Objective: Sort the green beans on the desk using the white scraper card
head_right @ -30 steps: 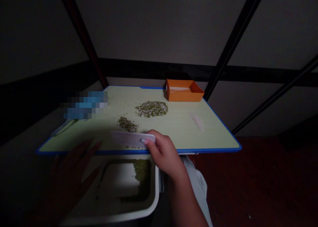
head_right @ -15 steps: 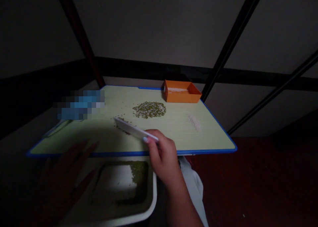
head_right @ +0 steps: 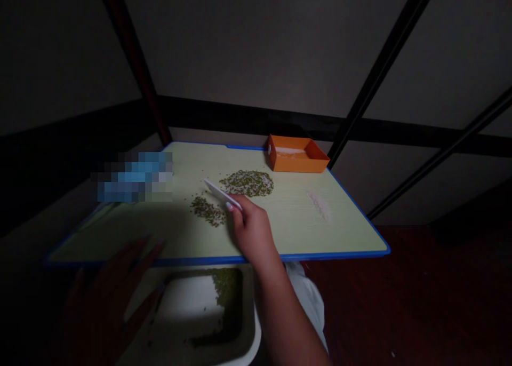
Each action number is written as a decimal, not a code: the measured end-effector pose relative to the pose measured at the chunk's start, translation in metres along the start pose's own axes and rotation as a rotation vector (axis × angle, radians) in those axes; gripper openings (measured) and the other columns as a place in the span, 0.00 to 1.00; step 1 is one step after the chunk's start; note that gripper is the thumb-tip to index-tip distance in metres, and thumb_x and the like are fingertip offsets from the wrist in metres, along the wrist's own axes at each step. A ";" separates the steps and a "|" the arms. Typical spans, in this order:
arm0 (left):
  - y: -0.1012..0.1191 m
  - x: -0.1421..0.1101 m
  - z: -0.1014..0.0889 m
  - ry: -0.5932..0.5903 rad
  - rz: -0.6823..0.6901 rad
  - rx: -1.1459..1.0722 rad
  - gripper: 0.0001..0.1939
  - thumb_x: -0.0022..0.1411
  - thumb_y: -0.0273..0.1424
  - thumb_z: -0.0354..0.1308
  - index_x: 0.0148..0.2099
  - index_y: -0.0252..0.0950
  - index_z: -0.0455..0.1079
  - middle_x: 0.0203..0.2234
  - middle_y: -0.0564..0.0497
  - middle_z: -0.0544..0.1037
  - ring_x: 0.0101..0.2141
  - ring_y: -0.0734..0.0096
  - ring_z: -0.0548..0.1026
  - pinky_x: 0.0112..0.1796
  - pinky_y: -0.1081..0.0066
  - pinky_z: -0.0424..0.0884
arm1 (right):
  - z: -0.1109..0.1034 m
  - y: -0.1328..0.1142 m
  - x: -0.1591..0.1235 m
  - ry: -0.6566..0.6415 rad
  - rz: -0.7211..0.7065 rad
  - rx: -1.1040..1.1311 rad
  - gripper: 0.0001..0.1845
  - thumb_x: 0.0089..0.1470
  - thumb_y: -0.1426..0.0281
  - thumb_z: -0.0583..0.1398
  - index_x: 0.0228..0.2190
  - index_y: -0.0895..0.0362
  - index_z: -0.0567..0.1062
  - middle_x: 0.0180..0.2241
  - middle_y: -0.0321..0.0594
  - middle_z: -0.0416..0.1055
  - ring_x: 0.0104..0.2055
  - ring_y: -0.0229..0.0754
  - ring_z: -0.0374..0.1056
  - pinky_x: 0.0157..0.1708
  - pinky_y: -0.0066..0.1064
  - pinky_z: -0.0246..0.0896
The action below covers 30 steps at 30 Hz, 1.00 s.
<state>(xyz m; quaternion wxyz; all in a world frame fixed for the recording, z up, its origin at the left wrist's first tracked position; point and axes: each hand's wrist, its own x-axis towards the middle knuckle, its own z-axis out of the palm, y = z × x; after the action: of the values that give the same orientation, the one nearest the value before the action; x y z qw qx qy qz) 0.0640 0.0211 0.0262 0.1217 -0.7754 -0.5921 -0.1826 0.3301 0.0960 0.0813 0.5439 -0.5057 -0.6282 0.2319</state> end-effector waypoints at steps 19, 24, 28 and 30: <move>-0.006 -0.010 0.009 0.042 0.056 -0.021 0.37 0.68 0.37 0.46 0.74 0.53 0.36 0.73 0.41 0.59 0.68 0.46 0.65 0.65 0.28 0.54 | 0.022 -0.013 0.059 -0.349 -0.036 -0.098 0.08 0.58 0.72 0.57 0.27 0.55 0.73 0.25 0.33 0.69 0.30 0.39 0.63 0.33 0.30 0.58; -0.005 -0.006 0.007 0.034 0.045 -0.046 0.37 0.68 0.39 0.45 0.74 0.57 0.34 0.72 0.41 0.62 0.67 0.44 0.66 0.63 0.23 0.56 | 0.014 -0.016 0.048 -0.420 -0.052 -0.041 0.06 0.58 0.71 0.58 0.30 0.55 0.74 0.26 0.33 0.68 0.31 0.39 0.63 0.34 0.31 0.58; -0.002 -0.003 0.007 0.034 0.042 -0.060 0.38 0.67 0.39 0.47 0.74 0.56 0.36 0.72 0.41 0.62 0.68 0.43 0.65 0.64 0.23 0.54 | 0.005 -0.017 0.040 -0.482 -0.050 0.008 0.07 0.61 0.70 0.58 0.33 0.55 0.77 0.28 0.34 0.70 0.32 0.39 0.64 0.36 0.31 0.60; -0.003 -0.003 0.008 0.038 0.048 -0.060 0.38 0.67 0.38 0.47 0.74 0.54 0.37 0.73 0.41 0.60 0.68 0.44 0.63 0.66 0.25 0.52 | 0.001 -0.017 0.037 -0.523 -0.051 0.029 0.09 0.62 0.69 0.57 0.34 0.55 0.78 0.29 0.34 0.71 0.32 0.39 0.65 0.36 0.32 0.61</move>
<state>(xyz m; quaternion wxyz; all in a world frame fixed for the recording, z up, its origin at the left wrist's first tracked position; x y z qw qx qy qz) 0.0616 0.0220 0.0179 0.1139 -0.7892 -0.5650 -0.2122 0.3267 0.1220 0.1121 0.3760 -0.4048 -0.7564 0.3501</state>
